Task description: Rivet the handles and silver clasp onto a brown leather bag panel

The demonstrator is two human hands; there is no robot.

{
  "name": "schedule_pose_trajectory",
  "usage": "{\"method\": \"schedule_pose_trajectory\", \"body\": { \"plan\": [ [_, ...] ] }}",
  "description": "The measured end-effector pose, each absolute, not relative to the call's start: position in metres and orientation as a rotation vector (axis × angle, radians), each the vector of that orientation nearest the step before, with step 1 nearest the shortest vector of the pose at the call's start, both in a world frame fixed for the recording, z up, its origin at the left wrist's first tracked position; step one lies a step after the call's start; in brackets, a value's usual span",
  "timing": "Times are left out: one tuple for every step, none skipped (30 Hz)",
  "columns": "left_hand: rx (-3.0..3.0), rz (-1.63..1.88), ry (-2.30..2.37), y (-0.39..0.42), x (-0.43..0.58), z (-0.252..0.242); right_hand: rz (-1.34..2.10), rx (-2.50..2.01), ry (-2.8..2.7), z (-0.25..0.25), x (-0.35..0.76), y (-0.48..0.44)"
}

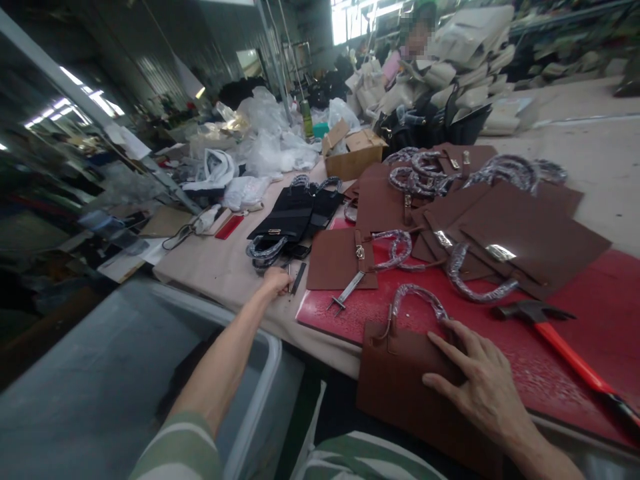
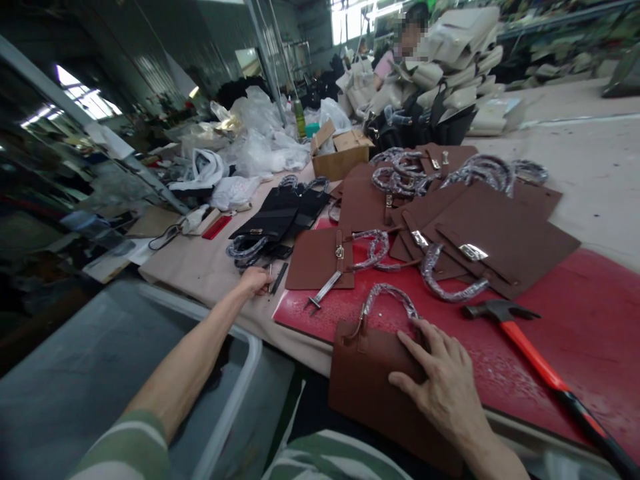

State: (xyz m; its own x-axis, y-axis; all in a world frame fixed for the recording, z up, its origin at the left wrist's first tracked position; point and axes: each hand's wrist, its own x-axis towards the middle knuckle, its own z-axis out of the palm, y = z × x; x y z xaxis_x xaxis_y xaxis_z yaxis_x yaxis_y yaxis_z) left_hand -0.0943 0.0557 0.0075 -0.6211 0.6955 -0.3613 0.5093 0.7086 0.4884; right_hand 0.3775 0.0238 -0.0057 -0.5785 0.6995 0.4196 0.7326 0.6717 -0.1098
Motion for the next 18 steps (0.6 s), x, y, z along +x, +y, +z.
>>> {"method": "schedule_pose_trajectory", "body": {
  "plan": [
    [0.957,0.434,2.415,0.054,-0.095,0.008,-0.098,-1.113,-2.457,-0.006,0.377,0.024],
    [1.006,0.399,2.448,0.053,-0.096,0.009,-0.092,-1.111,-2.456,-0.006,0.377,0.024],
    [1.061,0.364,2.478,0.052,-0.097,0.01,-0.087,-1.11,-2.454,-0.006,0.377,0.024],
    [1.117,0.336,2.508,0.052,-0.097,0.011,-0.079,-1.11,-2.453,-0.006,0.377,0.024],
    [1.168,0.312,2.538,0.052,-0.096,0.011,-0.07,-1.11,-2.448,-0.007,0.377,0.024],
    [1.212,0.293,2.565,0.052,-0.094,0.012,-0.058,-1.113,-2.444,-0.006,0.377,0.024],
    [1.248,0.276,2.584,0.053,-0.091,0.013,-0.041,-1.12,-2.442,-0.006,0.377,0.023],
    [1.277,0.257,2.592,0.053,-0.088,0.014,-0.016,-1.133,-2.444,-0.005,0.377,0.023],
    [1.298,0.231,2.587,0.054,-0.085,0.015,0.013,-1.151,-2.45,-0.003,0.377,0.021],
    [1.313,0.197,2.568,0.054,-0.082,0.016,0.045,-1.174,-2.456,-0.001,0.376,0.019],
    [1.321,0.157,2.542,0.055,-0.08,0.016,0.08,-1.202,-2.463,0.002,0.375,0.017],
    [1.323,0.115,2.517,0.056,-0.079,0.016,0.115,-1.229,-2.468,0.004,0.374,0.015],
    [1.314,0.076,2.5,0.058,-0.078,0.016,0.147,-1.252,-2.468,0.007,0.373,0.013],
    [1.298,0.04,2.495,0.061,-0.079,0.015,0.175,-1.276,-2.466,0.009,0.373,0.012],
    [1.281,0.01,2.5,0.064,-0.08,0.013,0.196,-1.301,-2.46,0.011,0.372,0.011],
    [1.269,-0.018,2.508,0.067,-0.082,0.011,0.209,-1.32,-2.454,0.012,0.371,0.01],
    [1.265,-0.046,2.514,0.07,-0.083,0.009,0.219,-1.336,-2.449,0.013,0.37,0.009],
    [1.263,-0.073,2.515,0.072,-0.085,0.007,0.224,-1.348,-2.445,0.014,0.37,0.008]
  ]
}}
